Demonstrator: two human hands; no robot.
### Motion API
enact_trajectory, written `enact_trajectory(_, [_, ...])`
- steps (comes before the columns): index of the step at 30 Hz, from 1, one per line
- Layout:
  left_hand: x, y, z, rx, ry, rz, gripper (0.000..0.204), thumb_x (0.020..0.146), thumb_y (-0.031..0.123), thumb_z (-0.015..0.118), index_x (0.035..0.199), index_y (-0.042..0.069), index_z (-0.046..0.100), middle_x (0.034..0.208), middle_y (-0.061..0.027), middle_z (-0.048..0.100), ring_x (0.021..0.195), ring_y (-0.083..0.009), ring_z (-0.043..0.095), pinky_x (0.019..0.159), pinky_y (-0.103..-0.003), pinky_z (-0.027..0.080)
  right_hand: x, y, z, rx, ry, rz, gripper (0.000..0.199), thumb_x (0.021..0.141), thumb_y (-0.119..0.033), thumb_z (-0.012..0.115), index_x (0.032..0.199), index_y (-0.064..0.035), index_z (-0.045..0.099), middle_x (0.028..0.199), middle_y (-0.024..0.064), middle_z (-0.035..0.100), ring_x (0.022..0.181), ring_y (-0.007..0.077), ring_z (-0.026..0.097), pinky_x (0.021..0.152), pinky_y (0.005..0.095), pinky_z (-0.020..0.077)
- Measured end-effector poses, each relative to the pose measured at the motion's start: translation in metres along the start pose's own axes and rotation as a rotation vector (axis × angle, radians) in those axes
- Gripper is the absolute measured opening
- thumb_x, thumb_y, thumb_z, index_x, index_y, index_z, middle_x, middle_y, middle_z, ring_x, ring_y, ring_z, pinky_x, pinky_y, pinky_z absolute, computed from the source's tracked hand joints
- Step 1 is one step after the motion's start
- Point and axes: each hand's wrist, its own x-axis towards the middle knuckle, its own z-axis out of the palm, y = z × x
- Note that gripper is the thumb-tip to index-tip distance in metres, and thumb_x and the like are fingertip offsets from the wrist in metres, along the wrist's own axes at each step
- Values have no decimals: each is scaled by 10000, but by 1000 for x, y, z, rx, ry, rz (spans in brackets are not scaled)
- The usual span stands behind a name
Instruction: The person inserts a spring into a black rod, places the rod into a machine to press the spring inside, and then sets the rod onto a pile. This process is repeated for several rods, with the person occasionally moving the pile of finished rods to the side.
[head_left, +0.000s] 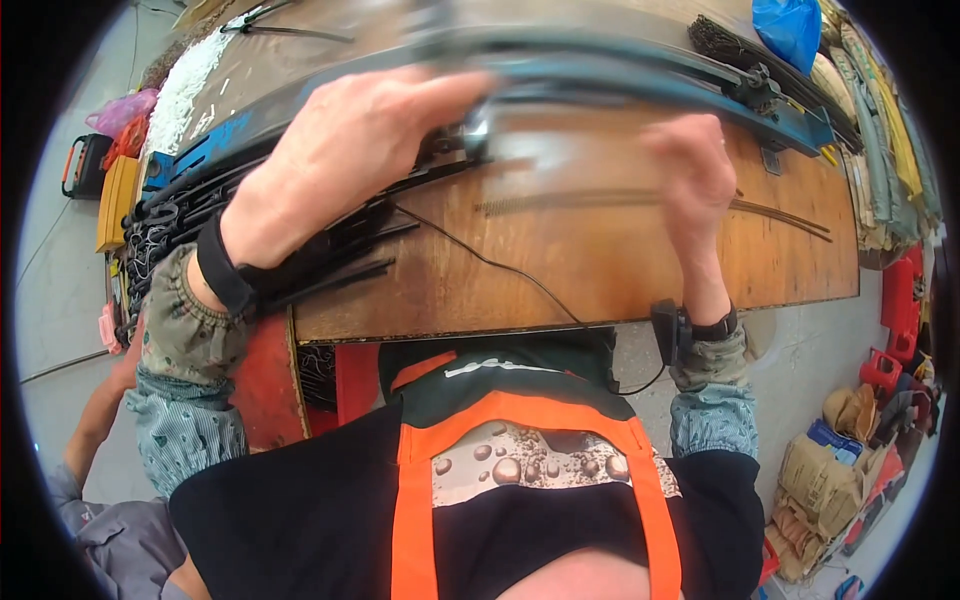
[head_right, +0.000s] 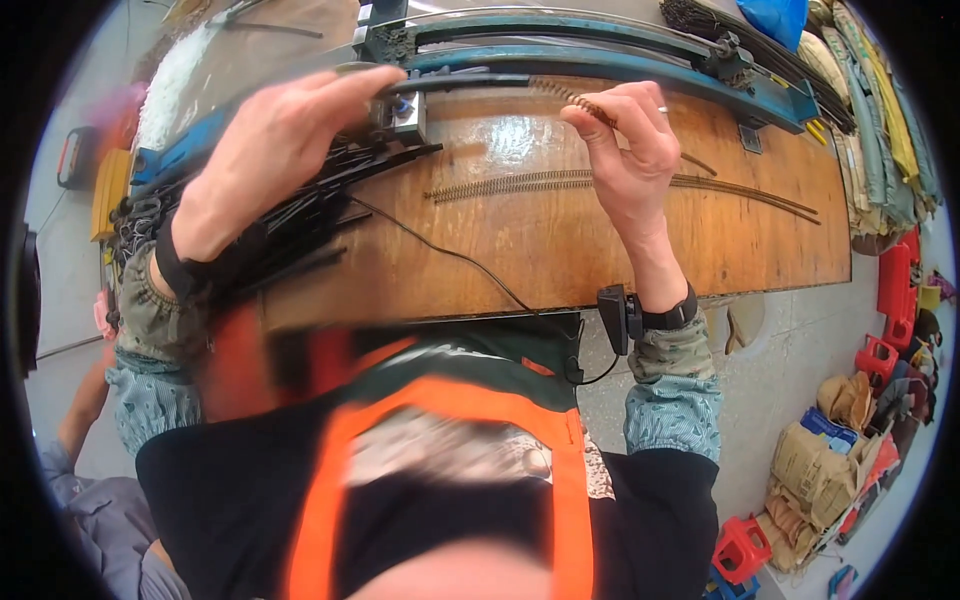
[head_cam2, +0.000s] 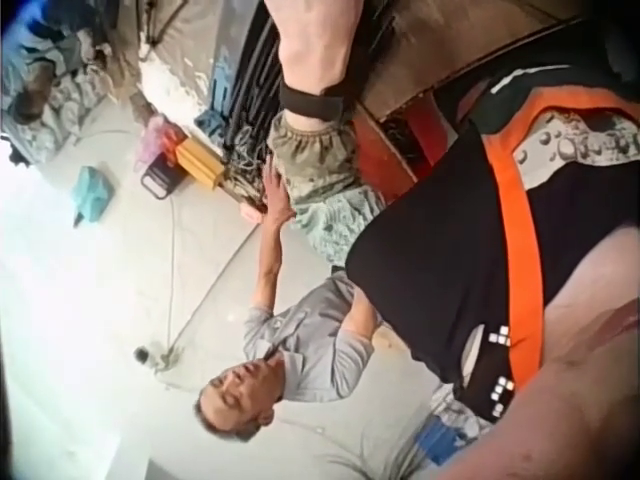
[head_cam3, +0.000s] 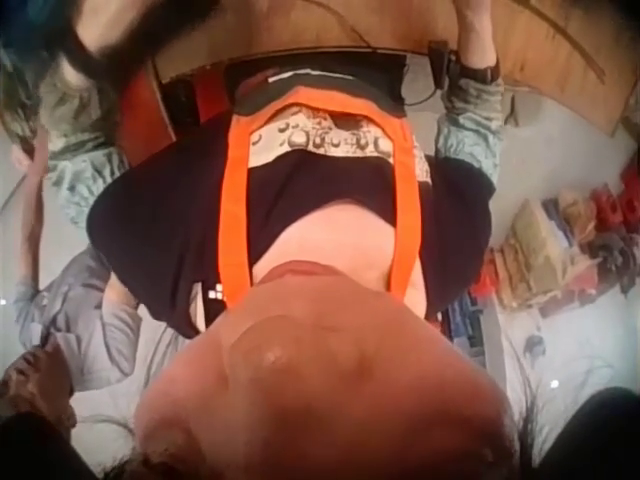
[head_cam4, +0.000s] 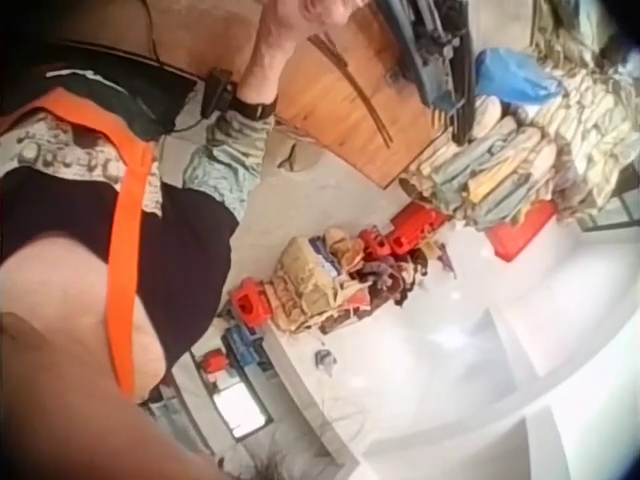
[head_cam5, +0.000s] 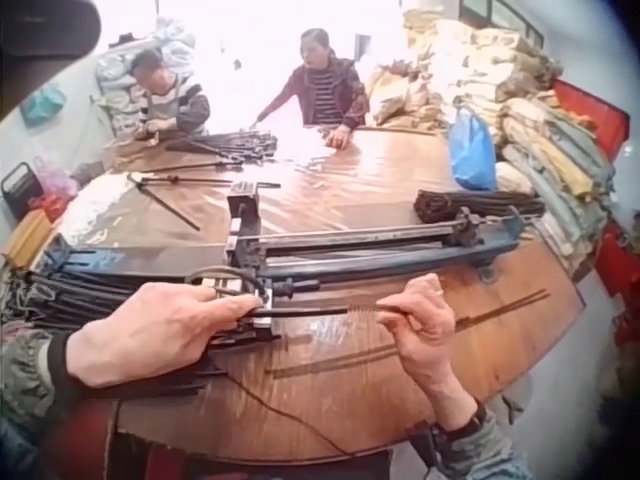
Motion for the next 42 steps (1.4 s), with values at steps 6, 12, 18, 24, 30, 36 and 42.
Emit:
enact_trajectory(6, [18,-3,-12,148,-59,44,387,888,20,523,1249,140,592,893,-154,641,793,-357,631,658,-426,496,-7,-9,-24,246,-231,435,127,840,-117,731,929,-39,687,758,7,612,725,143,521,631,255,433])
enact_trajectory(12, [30,16,-5,88,-113,73,415,874,13,523,1262,145,590,840,-161,617,749,-359,613,651,-425,484,-3,-18,-11,66,87,66,185,835,-145,731,982,-47,675,791,11,603,765,181,539,686,289,444])
enact_trajectory(18, [48,43,-21,63,1,95,515,817,-65,522,1267,175,595,752,-115,529,712,-308,568,636,-401,470,-11,4,-27,-96,115,-64,260,880,-185,677,1112,-71,650,873,55,624,780,200,566,692,303,467])
enact_trajectory(24, [37,35,-12,42,9,149,414,849,-36,558,1231,120,590,746,-120,522,684,-288,541,649,-371,455,-8,1,-1,-74,128,2,304,935,-221,622,1200,-73,633,964,67,671,829,188,610,688,307,501])
enact_trajectory(30, [29,-47,-73,105,411,-94,185,932,53,546,1113,77,572,796,-114,610,658,-241,560,618,-338,447,19,55,15,-158,99,-8,144,942,-104,580,1067,-74,644,746,61,622,631,173,588,588,287,471])
enact_trajectory(36, [0,-81,-111,105,403,-193,166,953,113,546,1107,54,566,788,-113,610,657,-193,549,610,-307,436,96,13,115,292,-208,361,166,961,-180,589,1039,-48,652,700,23,624,650,102,589,623,256,491])
enact_trajectory(42, [-18,-71,-122,-32,332,-416,202,952,141,551,1116,30,592,758,-109,582,665,-167,526,626,-291,431,137,-1,191,513,-309,16,209,915,-287,658,990,-107,734,734,28,695,673,116,644,636,275,517])
